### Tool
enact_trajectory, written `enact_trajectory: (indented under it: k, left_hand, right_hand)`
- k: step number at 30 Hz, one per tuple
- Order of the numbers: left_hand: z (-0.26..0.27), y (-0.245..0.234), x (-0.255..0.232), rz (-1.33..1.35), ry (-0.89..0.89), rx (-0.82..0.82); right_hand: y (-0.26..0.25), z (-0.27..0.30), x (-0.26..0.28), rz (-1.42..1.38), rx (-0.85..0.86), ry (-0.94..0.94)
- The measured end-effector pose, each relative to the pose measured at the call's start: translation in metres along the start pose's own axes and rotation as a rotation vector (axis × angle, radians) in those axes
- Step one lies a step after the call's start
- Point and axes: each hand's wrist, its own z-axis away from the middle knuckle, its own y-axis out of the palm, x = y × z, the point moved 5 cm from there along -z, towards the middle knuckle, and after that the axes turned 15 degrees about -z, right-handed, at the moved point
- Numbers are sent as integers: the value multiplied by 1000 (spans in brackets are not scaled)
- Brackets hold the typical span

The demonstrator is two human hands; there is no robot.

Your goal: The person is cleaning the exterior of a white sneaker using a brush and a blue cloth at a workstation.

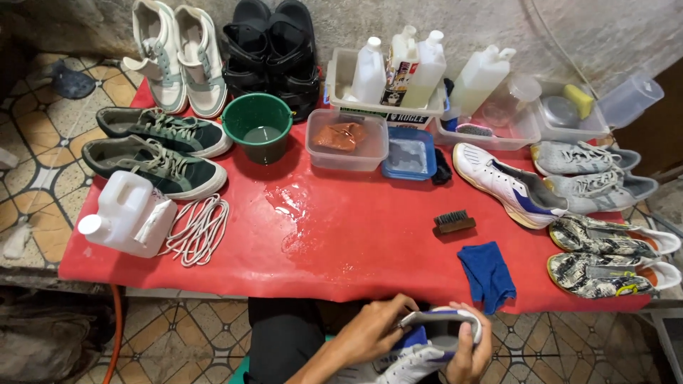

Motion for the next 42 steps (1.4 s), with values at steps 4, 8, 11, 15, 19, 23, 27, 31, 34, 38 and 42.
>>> enact_trajectory:
  k: [4, 8, 11, 15, 19, 23, 27, 31, 34, 38, 42]
  left_hand:
    - [1, -25, 12, -42, 4, -87]
    - [10, -73, 12, -322, -71, -153]
    - [23, -98, 15, -475, -117, -177]
    - [37, -95, 51, -731, -81, -215]
    - [21, -104, 81, -826, -105, -314]
    - [-4, -127, 84, -742, -188, -207]
    - [-26, -130, 97, -619, -253, 31]
    - [-38, -121, 122, -498, -298, 136]
    - [-38, -118, 142, -351, -334, 138]
    - [-33, -120, 150, -197, -255, 56]
    - [-27, -120, 145, -153, -226, 33]
  right_hand:
    - [14, -17, -38, -114, -3, 122]
    - [60, -55, -30, 129, 27, 254]
    - [101, -84, -23, 268, 112, 278]
    - [139, -121, -51, 462, 284, 161]
    - [165, -147, -47, 533, 419, 336]
    - [171, -163, -62, 650, 591, 512]
    - [177, -174, -76, 668, 737, 490]
    - [181, -181, -96, 722, 742, 427]
    - [179, -179, -94, 714, 709, 409]
    - [153, -177, -81, 523, 531, 177]
    - [96, -169, -52, 639, 181, -161]
